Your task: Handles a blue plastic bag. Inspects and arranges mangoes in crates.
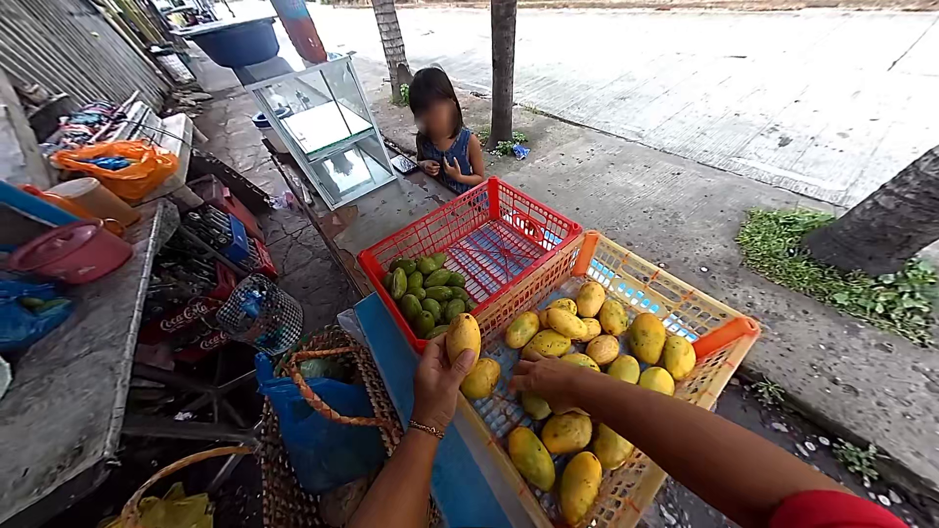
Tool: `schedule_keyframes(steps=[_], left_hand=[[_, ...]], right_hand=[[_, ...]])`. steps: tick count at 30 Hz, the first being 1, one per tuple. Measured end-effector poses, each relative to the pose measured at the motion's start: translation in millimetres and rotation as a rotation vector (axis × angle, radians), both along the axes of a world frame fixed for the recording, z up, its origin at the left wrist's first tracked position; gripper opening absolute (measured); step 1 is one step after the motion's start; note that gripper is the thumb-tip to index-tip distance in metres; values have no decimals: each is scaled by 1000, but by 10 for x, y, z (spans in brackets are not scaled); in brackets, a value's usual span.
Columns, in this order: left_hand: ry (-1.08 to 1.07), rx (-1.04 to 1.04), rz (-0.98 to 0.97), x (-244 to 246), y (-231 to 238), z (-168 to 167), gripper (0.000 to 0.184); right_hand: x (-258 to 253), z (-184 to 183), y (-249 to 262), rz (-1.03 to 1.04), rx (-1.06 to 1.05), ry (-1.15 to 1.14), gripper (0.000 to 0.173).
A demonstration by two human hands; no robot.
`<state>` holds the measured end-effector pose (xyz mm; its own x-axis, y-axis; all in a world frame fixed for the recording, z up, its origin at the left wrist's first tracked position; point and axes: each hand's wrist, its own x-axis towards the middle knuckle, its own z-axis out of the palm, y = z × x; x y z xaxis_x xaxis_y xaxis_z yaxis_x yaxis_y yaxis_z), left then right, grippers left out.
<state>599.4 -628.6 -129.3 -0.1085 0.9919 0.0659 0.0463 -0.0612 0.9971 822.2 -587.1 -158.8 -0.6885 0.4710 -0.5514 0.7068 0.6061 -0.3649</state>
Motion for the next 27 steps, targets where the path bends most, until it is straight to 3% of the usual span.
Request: schedule_keyframes(steps=[4,11,16,21,25,27], left_hand=[[3,-11,2,8,11,21,62],[15,-15,-3,-9,12,19,59],[0,-29,-7,-15,11,13,63],[-5,-38,-8,-6,24,35,64],[11,-37,-26,-8,31,43,65],[8,-45,-33,-10,29,49,65]], right_hand=[[-62,172,80,76,-49,-116,69],[-79,-19,108,-210,-166,259,69],[-308,-119,-110,-278,-163,292,69],[-128,-108,-43,-397,-186,363,37],[-178,-94,-78,-452,-263,398,43],[-163,-130,-129,-445,-245,370,60]])
